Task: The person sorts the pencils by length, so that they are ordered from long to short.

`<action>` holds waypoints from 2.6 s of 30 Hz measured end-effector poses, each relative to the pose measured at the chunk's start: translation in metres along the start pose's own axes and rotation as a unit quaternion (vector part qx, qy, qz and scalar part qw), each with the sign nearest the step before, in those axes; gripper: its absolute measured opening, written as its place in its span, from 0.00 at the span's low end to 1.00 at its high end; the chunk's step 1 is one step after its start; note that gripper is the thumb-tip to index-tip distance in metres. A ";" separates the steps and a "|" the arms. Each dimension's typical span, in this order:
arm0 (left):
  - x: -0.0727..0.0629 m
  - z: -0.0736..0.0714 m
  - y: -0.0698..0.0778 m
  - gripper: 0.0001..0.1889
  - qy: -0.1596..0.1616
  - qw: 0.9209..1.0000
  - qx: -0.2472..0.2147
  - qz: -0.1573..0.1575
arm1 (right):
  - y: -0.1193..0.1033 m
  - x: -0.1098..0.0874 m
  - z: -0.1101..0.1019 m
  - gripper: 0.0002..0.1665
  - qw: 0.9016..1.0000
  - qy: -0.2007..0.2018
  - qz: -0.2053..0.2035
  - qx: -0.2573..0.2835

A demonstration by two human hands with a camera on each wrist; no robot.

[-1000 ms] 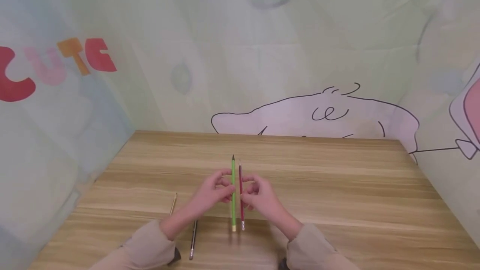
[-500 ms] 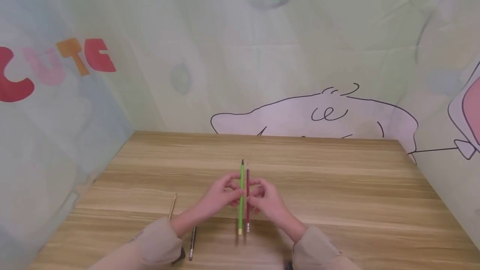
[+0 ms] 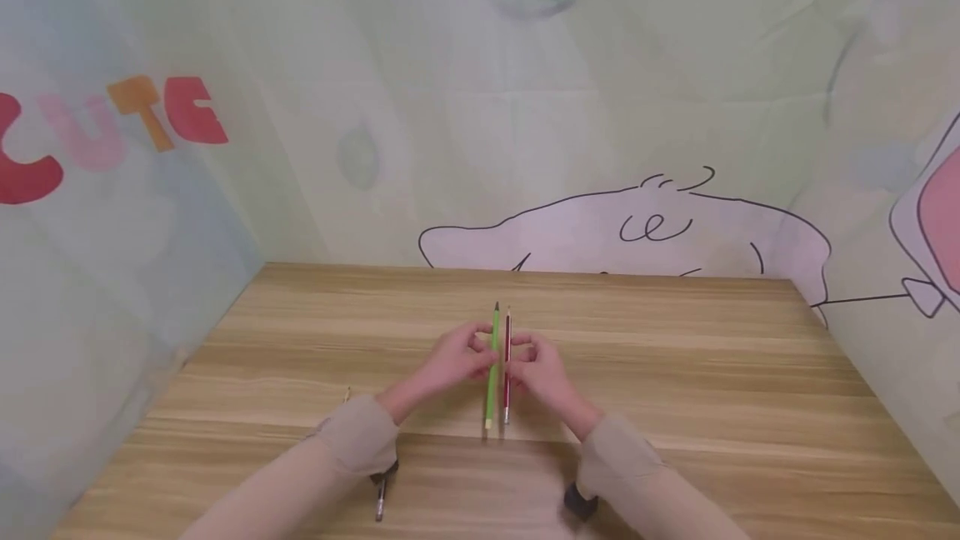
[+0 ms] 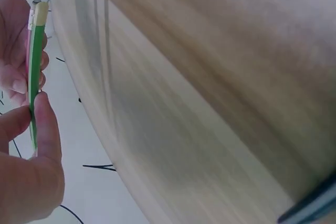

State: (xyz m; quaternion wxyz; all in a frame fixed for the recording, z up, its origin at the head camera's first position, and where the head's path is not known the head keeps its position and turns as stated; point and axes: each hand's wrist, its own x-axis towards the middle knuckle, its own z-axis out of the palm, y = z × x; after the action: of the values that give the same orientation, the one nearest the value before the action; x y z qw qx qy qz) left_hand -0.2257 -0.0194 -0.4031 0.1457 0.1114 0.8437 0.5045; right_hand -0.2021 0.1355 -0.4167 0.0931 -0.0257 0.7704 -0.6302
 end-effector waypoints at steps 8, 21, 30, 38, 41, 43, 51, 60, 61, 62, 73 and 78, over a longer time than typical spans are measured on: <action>0.023 0.002 -0.005 0.24 0.012 0.999 0.038 -0.009 | 0.000 0.022 -0.002 0.24 0.999 0.026 0.004 -0.022; 0.040 0.009 -0.011 0.21 0.030 0.995 0.094 -0.021 | 0.006 0.045 -0.001 0.24 0.997 0.055 0.044 -0.027; 0.043 0.012 -0.015 0.22 0.027 0.989 0.135 -0.052 | 0.010 0.048 0.001 0.24 0.996 0.057 0.062 -0.037; 0.044 0.011 -0.018 0.21 0.023 0.989 0.137 -0.050 | 0.013 0.050 0.003 0.24 0.995 0.049 0.070 -0.054; 0.044 0.011 -0.019 0.22 0.022 0.988 0.146 -0.040 | 0.015 0.051 0.005 0.24 0.994 0.042 0.073 -0.068; 0.044 0.011 -0.020 0.22 0.021 0.988 0.148 -0.038 | 0.015 0.050 0.007 0.23 0.993 0.042 0.077 -0.079; 0.045 0.011 -0.020 0.23 0.016 0.989 0.140 -0.039 | 0.015 0.048 0.014 0.22 0.984 0.061 0.077 -0.149; 0.045 0.012 -0.021 0.23 0.016 0.991 0.130 -0.040 | 0.013 0.048 0.017 0.19 0.971 0.056 0.096 -0.212; 0.045 0.012 -0.021 0.23 0.016 0.991 0.128 -0.042 | 0.013 0.048 0.017 0.18 0.970 0.055 0.095 -0.216; 0.044 0.012 -0.020 0.23 0.017 0.991 0.127 -0.043 | 0.013 0.048 0.017 0.18 0.970 0.053 0.095 -0.219; 0.043 0.011 -0.018 0.23 0.014 0.990 0.129 -0.050 | 0.016 0.047 0.018 0.16 0.969 0.066 0.076 -0.226; 0.043 0.011 -0.016 0.23 0.011 0.990 0.124 -0.060 | 0.015 0.044 0.019 0.14 0.970 0.074 0.066 -0.221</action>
State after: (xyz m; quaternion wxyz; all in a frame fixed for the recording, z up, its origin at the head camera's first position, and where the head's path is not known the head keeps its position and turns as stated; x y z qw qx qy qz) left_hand -0.2624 -0.0039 -0.4282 0.1512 0.0725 0.9065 0.3875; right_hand -0.2407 0.1132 -0.4398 0.0695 0.0516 0.8954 -0.4367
